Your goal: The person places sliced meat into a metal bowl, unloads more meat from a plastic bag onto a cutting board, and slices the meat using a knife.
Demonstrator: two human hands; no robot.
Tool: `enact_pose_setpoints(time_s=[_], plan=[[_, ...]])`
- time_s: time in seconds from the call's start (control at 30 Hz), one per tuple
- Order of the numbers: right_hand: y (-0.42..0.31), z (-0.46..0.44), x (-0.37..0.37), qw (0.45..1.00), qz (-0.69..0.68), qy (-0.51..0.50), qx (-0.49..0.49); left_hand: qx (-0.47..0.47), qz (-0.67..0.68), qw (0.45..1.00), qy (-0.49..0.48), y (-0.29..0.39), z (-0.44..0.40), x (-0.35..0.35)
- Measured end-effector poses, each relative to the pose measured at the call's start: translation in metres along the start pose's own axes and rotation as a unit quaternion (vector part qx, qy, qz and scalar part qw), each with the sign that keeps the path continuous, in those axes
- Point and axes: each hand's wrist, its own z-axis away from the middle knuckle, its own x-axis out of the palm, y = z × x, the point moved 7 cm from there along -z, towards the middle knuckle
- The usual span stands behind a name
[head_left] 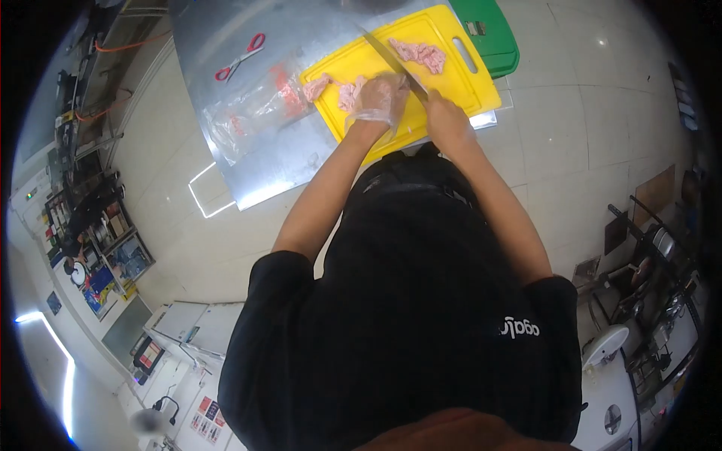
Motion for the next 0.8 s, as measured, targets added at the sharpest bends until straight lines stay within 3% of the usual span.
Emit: enact_pose_setpoints(time_s=[0.13,0.17,0.2,0.27,0.37,0.47,0.57,0.8], plan=[[0.036,0.064,-0.024,0.999,0.008,-0.018,0.025,0.028,0.068,0.997,0.034,-0.009,0.007,-0.027],[0.042,0.071,-0.029,0.999,0.01,-0.021,0.035,-0.085,0.303,0.949,-0.021,-0.018,0.008,-0.025],[0.046,0.077,-0.034,0.999,0.012,-0.025,0.044,-0.214,0.509,0.834,-0.018,-0.02,0.013,-0.031],[0.05,0.076,-0.047,0.999,0.009,-0.011,0.045,-0.136,0.448,0.883,-0.01,-0.016,0.007,-0.051],[0.048,0.072,-0.065,0.999,-0.016,0.027,0.039,-0.151,0.5,0.851,-0.048,0.014,0.002,-0.06],[0.037,0.071,-0.067,0.997,-0.047,0.026,0.052,-0.188,0.341,0.92,-0.05,0.003,-0.005,-0.035],[0.031,0.075,-0.058,0.998,-0.037,0.003,0.056,-0.275,0.375,0.884,-0.039,-0.017,-0.004,-0.018],[0.048,0.078,-0.05,0.997,0.03,-0.006,0.074,-0.213,0.207,0.955,0.014,-0.052,0.001,-0.018]])
